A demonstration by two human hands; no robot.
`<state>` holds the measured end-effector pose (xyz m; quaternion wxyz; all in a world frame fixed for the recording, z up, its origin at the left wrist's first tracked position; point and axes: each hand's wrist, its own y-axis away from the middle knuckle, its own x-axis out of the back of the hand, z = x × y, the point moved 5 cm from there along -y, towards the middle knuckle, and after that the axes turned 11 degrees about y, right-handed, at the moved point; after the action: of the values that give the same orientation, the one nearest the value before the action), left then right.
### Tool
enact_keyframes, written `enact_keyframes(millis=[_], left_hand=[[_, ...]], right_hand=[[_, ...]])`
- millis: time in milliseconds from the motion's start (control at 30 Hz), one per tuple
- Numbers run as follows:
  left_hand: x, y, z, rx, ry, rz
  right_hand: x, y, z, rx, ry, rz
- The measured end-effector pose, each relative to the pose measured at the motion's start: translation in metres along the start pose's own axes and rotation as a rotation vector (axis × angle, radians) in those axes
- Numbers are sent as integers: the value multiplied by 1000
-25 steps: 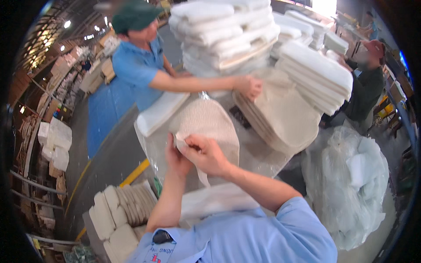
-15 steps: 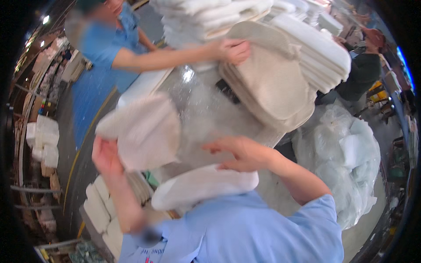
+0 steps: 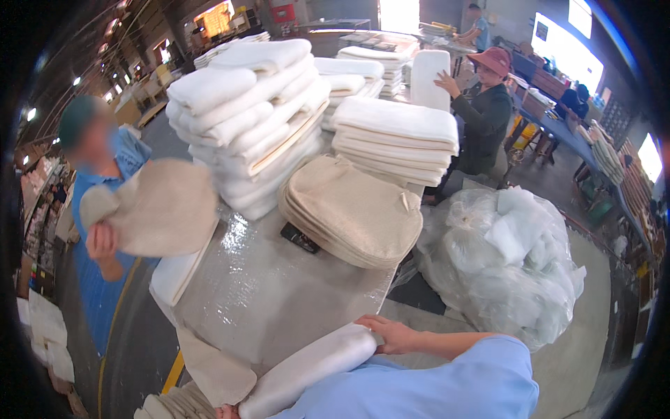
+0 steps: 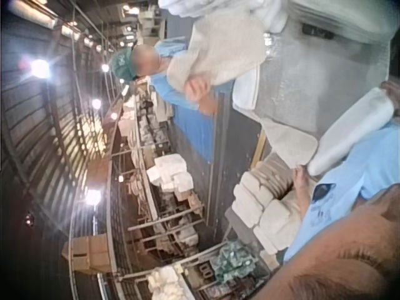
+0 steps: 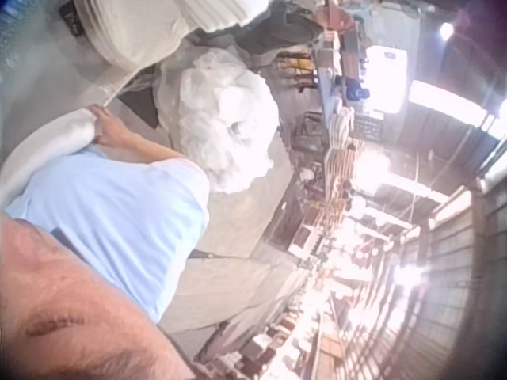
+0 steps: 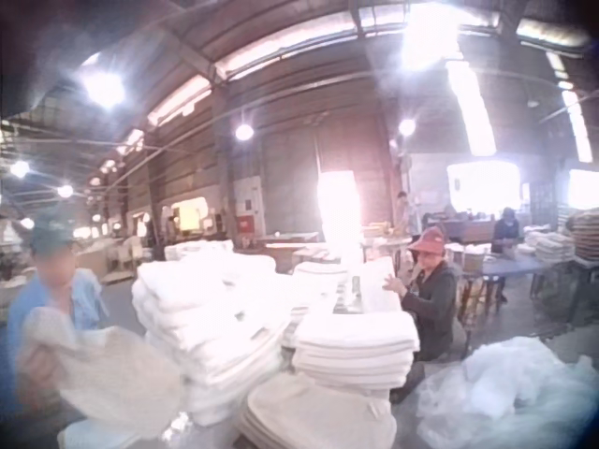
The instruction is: The person folds beige cushion covers and inserts white foam inserts, then stacks the finished cushions on a table. The person handles the items one at a time, smoothing and aligning them before stacking.
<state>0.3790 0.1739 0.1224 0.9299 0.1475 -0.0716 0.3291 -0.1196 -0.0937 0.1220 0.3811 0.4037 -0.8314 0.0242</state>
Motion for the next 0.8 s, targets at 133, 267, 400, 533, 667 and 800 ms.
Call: enact_keyframes(millis=[133, 267, 400, 533, 667, 800], left_hand=[[-18, 0, -15, -200, -206, 111], [-26, -6, -9, -150, -53, 200], [-31, -8, 4, -133, 80, 255], [-26, -5, 22, -269, 8, 259], [-2, -2, 41, -377, -246, -25], [16, -5, 24, -133, -63, 14]], right_hand=[[-14, -21, -8, 131, 25, 22], [-28, -26, -5, 177, 3, 116], [-27, -35, -1, 248, -7, 209], [-32, -30, -12, 210, -31, 226], [-43, -8, -30, 187, -67, 262], [-73, 4, -43, 148, -60, 319]])
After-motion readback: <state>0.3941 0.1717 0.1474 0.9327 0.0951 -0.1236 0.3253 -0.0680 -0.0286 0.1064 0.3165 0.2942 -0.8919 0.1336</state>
